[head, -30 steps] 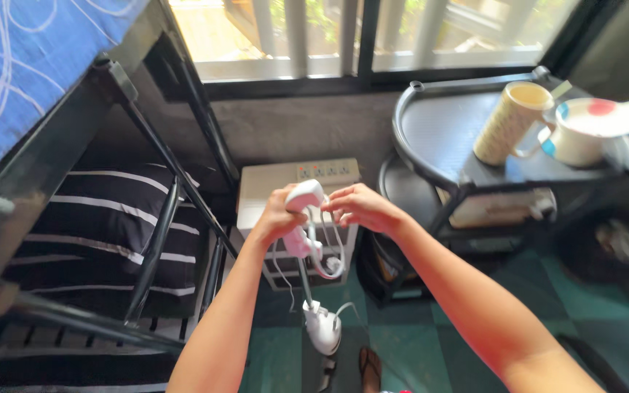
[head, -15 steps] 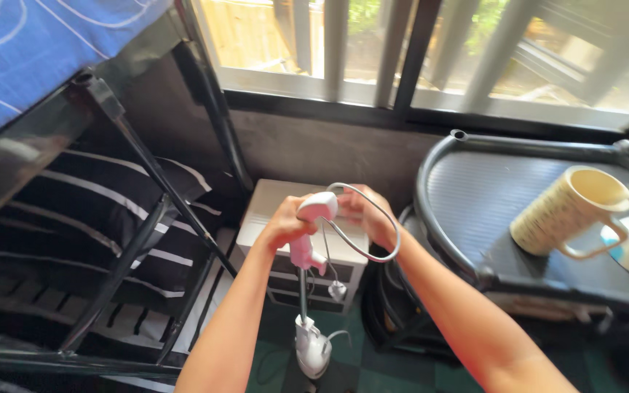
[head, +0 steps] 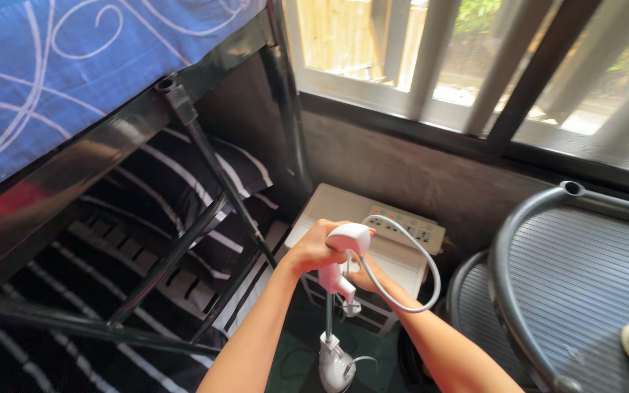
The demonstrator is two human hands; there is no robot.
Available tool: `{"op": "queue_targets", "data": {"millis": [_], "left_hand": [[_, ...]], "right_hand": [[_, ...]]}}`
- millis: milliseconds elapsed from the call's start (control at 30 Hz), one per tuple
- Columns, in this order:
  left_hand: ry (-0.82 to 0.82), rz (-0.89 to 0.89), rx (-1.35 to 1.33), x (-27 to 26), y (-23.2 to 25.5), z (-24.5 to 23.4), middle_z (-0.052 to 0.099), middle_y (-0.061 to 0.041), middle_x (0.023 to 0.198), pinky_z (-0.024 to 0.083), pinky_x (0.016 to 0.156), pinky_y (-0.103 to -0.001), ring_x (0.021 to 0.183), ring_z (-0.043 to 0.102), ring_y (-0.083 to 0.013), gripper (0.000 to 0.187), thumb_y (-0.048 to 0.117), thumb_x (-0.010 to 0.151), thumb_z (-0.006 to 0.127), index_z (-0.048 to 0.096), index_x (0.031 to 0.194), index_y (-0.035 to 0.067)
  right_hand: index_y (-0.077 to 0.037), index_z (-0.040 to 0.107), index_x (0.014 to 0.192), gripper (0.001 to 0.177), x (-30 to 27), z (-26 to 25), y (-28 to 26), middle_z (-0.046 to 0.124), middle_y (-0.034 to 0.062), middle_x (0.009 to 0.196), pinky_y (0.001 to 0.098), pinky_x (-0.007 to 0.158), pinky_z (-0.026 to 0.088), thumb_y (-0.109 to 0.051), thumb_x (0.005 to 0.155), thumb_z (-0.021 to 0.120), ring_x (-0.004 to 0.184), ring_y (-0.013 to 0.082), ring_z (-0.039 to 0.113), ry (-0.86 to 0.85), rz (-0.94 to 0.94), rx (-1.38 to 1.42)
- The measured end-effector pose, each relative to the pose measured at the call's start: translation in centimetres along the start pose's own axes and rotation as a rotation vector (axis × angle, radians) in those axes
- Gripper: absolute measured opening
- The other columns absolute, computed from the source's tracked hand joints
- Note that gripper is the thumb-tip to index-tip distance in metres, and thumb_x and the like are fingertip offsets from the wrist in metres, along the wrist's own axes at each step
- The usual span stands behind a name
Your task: The person prepares a handheld vacuum cleaner by untangling the cord and plugging it into a power strip. They then proceed to vacuum the tiled floor of a bedroom, moving the device back and forth across the surface.
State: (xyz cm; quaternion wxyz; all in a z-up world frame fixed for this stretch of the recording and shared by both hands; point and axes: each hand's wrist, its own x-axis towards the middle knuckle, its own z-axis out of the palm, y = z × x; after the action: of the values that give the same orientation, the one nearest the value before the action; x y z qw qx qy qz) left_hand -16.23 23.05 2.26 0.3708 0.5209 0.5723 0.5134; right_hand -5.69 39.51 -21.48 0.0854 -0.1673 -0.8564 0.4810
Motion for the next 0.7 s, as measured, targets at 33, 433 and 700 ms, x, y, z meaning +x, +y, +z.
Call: {"op": "queue_targets", "data": {"millis": [33, 433, 700], "left_hand": [[0.008, 0.016, -0.007, 0.0, 0.0, -0.2, 0.076, -0.002, 0.096, 0.054, 0.076, -0.026, 0.087, 0.065, -0.0077, 0.063, -0.009, 0.063, 0.059, 0.075, 0.122, 0.006], [0.299, -0.073, 0.003, 1.0, -6.5, -4.4, 0.069, -0.003, 0.079, 0.055, 0.065, -0.029, 0.072, 0.064, -0.0084, 0.034, -0.011, 0.070, 0.068, 0.076, 0.102, -0.002], [0.427, -0.137, 0.058, 1.6, -5.0, -4.2, 0.069, -0.002, 0.076, 0.055, 0.067, -0.030, 0.072, 0.067, -0.0118, 0.035, -0.007, 0.065, 0.070, 0.071, 0.100, 0.002]], "right_hand": [[-0.011, 0.078, 0.107, 0.032, 0.5, 0.5, 1.4, 0.076, 0.0154, 0.096, 0.0390, 0.082, 0.055, -0.021, 0.076, 0.077, 0.090, 0.0237, 0.072, -0.155, 0.059, -0.089], [-0.006, 0.076, 0.072, 0.015, -2.5, -4.1, 10.8, 0.070, 0.0144, 0.071, 0.0370, 0.069, 0.061, -0.020, 0.070, 0.080, 0.071, 0.0288, 0.075, -0.141, 0.567, -0.549], [-0.007, 0.069, 0.094, 0.032, 0.5, -11.1, 1.0, 0.070, 0.0098, 0.072, 0.0427, 0.060, 0.062, -0.035, 0.102, 0.054, 0.061, 0.0295, 0.073, 0.548, 0.611, 0.067]]}}
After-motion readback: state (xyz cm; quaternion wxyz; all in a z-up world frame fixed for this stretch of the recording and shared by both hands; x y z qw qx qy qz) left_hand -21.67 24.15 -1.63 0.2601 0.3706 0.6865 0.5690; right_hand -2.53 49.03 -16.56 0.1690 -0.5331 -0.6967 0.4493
